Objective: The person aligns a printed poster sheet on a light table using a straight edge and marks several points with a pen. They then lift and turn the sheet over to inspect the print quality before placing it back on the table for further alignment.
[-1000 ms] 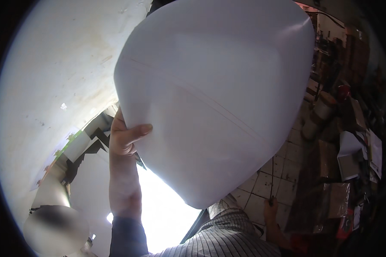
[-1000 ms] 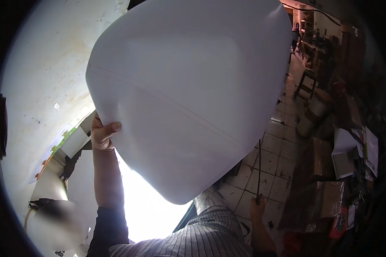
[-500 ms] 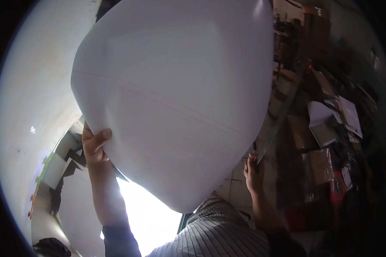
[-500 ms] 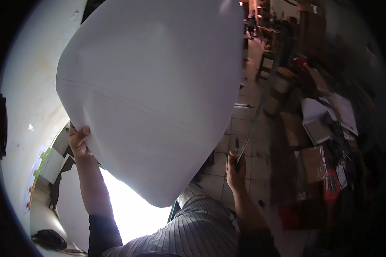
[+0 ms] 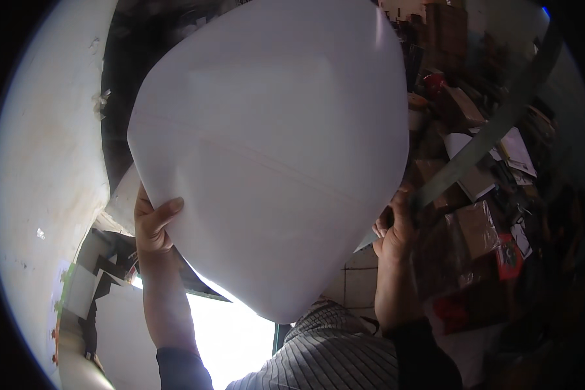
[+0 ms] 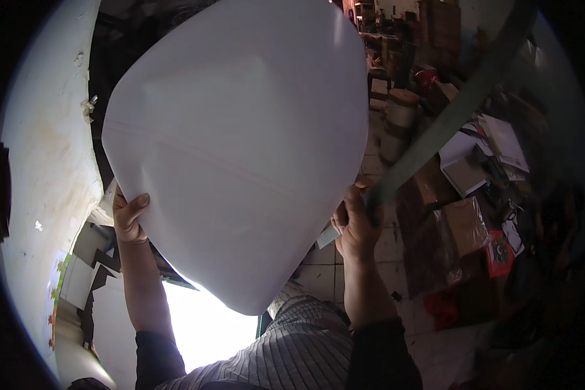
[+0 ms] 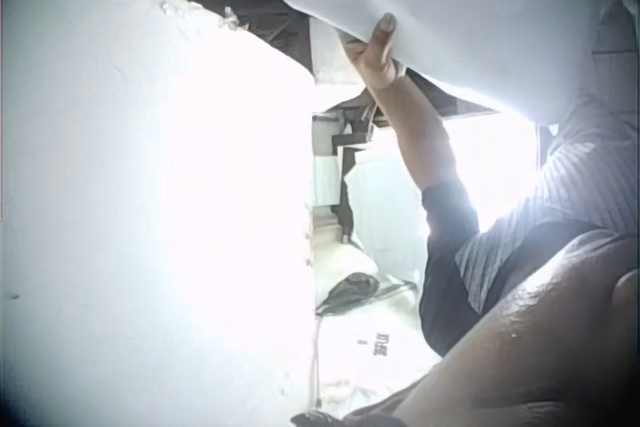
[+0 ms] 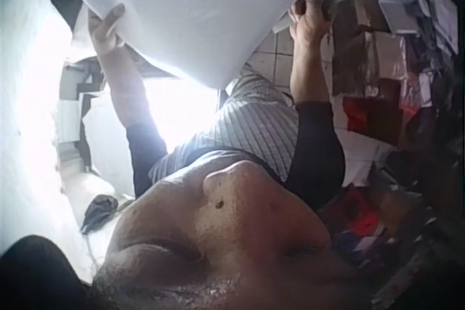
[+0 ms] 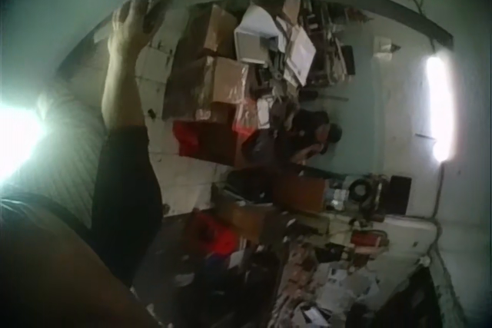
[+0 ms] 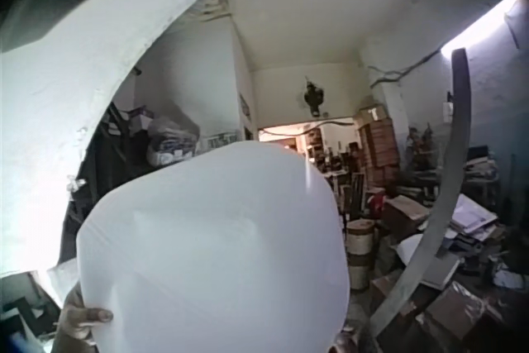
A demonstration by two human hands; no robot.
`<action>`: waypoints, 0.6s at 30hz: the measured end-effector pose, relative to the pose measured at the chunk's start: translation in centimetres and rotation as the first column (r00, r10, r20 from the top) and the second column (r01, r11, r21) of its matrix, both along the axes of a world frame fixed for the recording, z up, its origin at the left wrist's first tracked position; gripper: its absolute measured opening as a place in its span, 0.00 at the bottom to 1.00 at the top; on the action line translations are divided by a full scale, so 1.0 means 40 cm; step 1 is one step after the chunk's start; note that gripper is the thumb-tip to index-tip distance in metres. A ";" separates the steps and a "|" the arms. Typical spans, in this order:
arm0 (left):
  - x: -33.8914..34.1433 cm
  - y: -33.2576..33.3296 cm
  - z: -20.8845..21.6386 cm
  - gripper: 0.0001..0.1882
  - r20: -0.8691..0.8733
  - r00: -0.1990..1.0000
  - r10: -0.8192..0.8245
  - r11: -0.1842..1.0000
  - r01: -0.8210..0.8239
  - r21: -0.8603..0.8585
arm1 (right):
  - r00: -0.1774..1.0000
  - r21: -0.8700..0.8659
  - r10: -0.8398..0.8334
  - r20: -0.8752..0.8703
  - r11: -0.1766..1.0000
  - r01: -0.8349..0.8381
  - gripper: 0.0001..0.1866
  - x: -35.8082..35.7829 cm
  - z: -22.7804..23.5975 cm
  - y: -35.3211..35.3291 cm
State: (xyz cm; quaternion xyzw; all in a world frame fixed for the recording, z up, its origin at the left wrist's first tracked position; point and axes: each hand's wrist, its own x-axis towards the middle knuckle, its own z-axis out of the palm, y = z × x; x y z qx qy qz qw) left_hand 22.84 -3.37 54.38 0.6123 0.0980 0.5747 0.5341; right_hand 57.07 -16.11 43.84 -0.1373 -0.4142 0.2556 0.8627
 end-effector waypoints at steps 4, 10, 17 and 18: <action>0.014 0.011 0.009 0.35 -0.039 0.998 0.049 0.999 -0.049 0.000 | 0.967 -0.053 -0.251 0.051 0.966 0.254 0.14 -0.002 0.061 -0.012; -0.002 0.013 0.021 0.34 -0.012 0.997 0.071 0.995 -0.070 0.068 | 0.947 0.018 -0.304 0.104 0.953 0.304 0.14 -0.006 0.135 -0.023; -0.193 -0.107 0.058 0.36 -0.075 0.925 0.373 0.903 -0.344 0.256 | 0.990 0.107 0.089 0.105 0.989 -0.100 0.13 -0.098 0.084 0.120; -0.227 -0.128 0.054 0.36 -0.076 0.903 0.422 0.887 -0.394 0.242 | 0.978 0.105 0.171 0.121 0.977 -0.184 0.13 -0.122 0.059 0.141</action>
